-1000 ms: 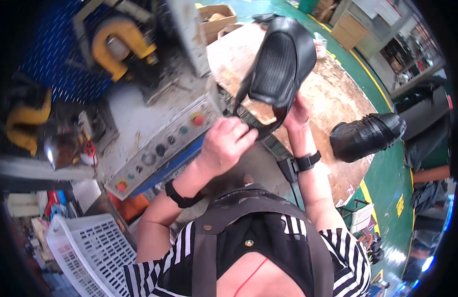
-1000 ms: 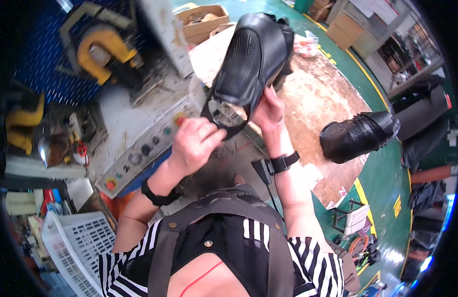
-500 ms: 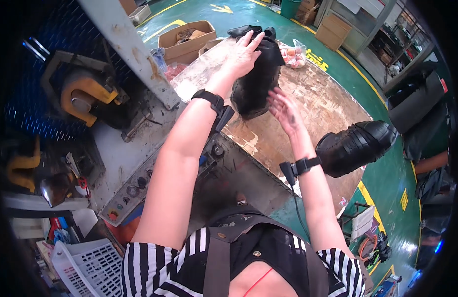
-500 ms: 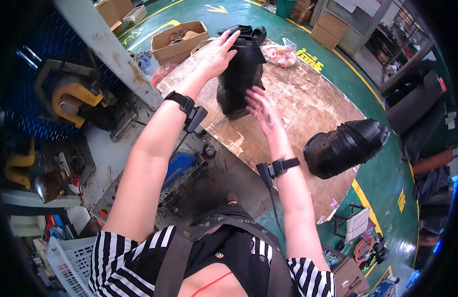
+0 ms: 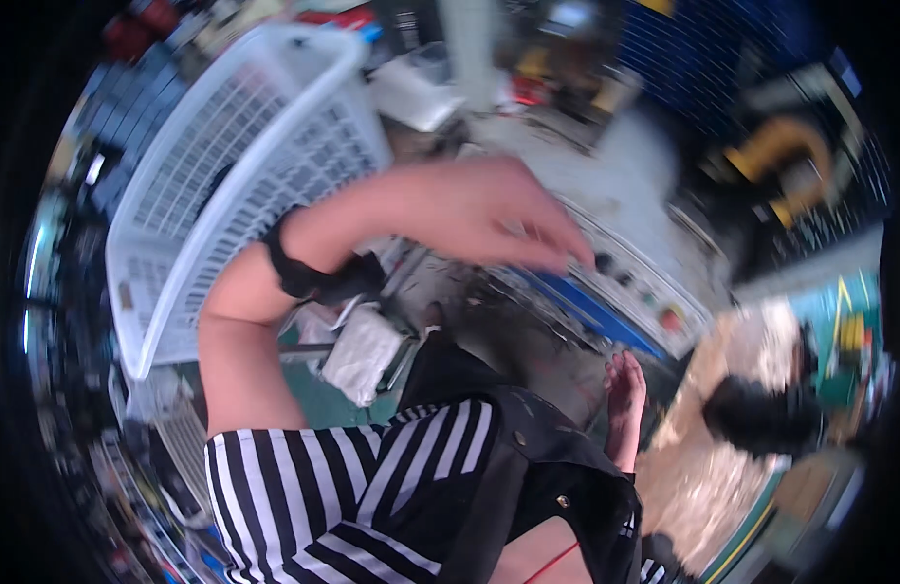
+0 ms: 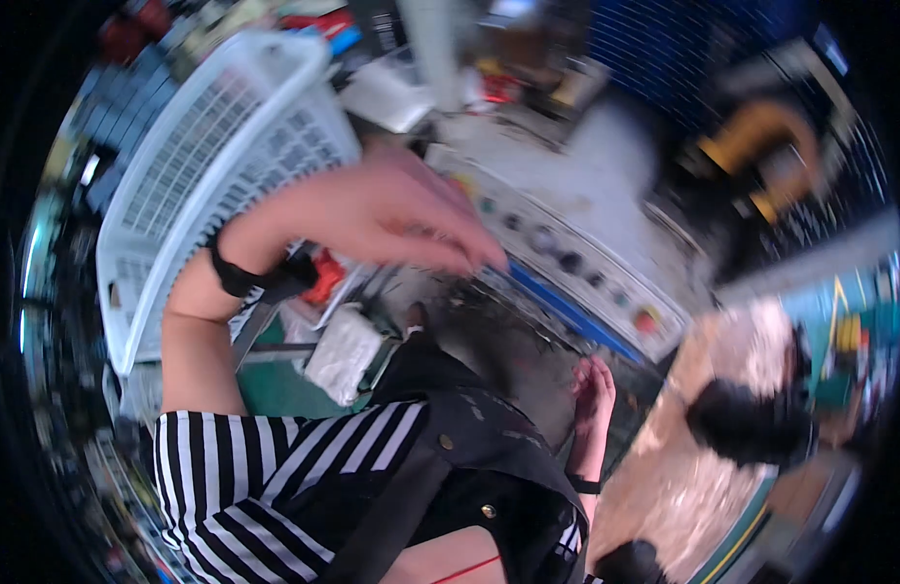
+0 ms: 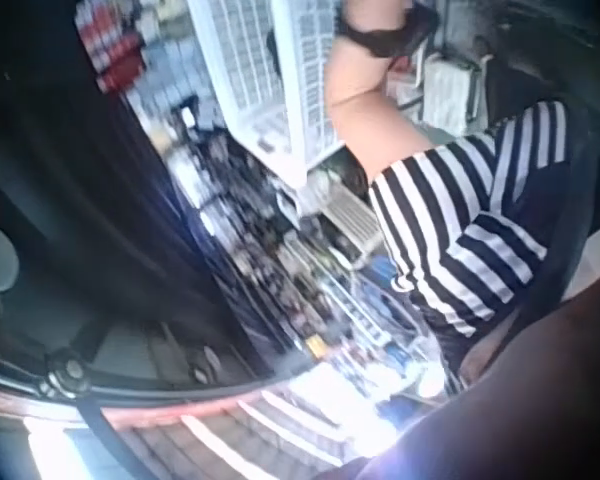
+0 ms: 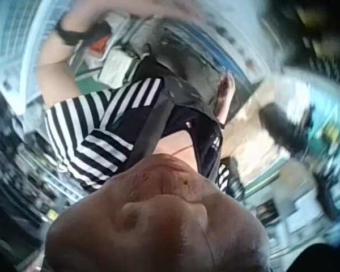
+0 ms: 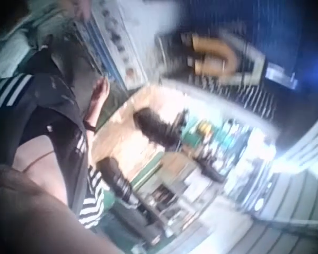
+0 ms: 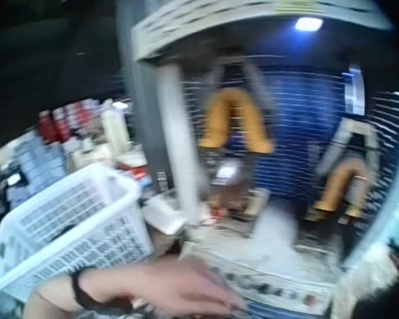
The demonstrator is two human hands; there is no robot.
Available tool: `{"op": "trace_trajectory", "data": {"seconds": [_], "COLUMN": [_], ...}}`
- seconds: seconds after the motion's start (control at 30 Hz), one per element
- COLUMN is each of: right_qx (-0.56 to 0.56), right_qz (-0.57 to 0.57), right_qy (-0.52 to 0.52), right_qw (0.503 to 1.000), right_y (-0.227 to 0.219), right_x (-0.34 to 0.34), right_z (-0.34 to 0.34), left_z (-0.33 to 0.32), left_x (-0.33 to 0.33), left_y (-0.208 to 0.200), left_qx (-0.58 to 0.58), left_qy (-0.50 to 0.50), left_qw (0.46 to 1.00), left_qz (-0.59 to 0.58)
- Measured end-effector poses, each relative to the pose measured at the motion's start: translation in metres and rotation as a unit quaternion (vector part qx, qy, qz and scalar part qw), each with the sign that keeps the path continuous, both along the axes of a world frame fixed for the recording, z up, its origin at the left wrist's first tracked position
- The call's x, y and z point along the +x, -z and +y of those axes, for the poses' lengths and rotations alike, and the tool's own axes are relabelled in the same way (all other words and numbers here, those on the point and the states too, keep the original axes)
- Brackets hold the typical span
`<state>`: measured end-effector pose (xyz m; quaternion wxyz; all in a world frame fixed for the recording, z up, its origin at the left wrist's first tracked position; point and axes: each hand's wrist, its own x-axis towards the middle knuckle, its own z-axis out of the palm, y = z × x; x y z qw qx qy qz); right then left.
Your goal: The worker operates an industrial machine to press and shape black shoe uppers.
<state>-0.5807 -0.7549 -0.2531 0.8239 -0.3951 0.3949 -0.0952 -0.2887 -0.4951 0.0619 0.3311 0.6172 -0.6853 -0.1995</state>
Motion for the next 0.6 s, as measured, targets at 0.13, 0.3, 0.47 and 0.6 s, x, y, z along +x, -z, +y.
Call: {"op": "trace_trajectory", "data": {"seconds": [0.13, 0.3, 0.47, 0.6], "right_qx": [0.017, 0.020, -0.035, -0.064], "right_qz": [-0.005, 0.011, 0.019, 0.087], "right_qy": [-0.166, -0.268, -0.319, -0.340], "right_qw": [0.986, 0.963, 0.947, 0.934], "right_y": [-0.007, -0.036, -0.051, -0.061], "right_x": [0.120, 0.237, 0.294, 0.325], "right_z": [0.074, 0.156, 0.209, 0.237], "left_z": [0.208, 0.447, 0.511, 0.448], "left_x": [0.107, 0.264, 0.308, 0.327], "left_y": [-0.055, 0.025, 0.154, 0.201], "left_qx": [-0.053, 0.118, 0.293, 0.045], "left_qy": [-0.383, -0.595, -0.563, -0.533], "left_qw": [0.922, 0.790, 0.761, 0.817], "left_qz": [-0.002, -0.091, -0.134, -0.214]}}
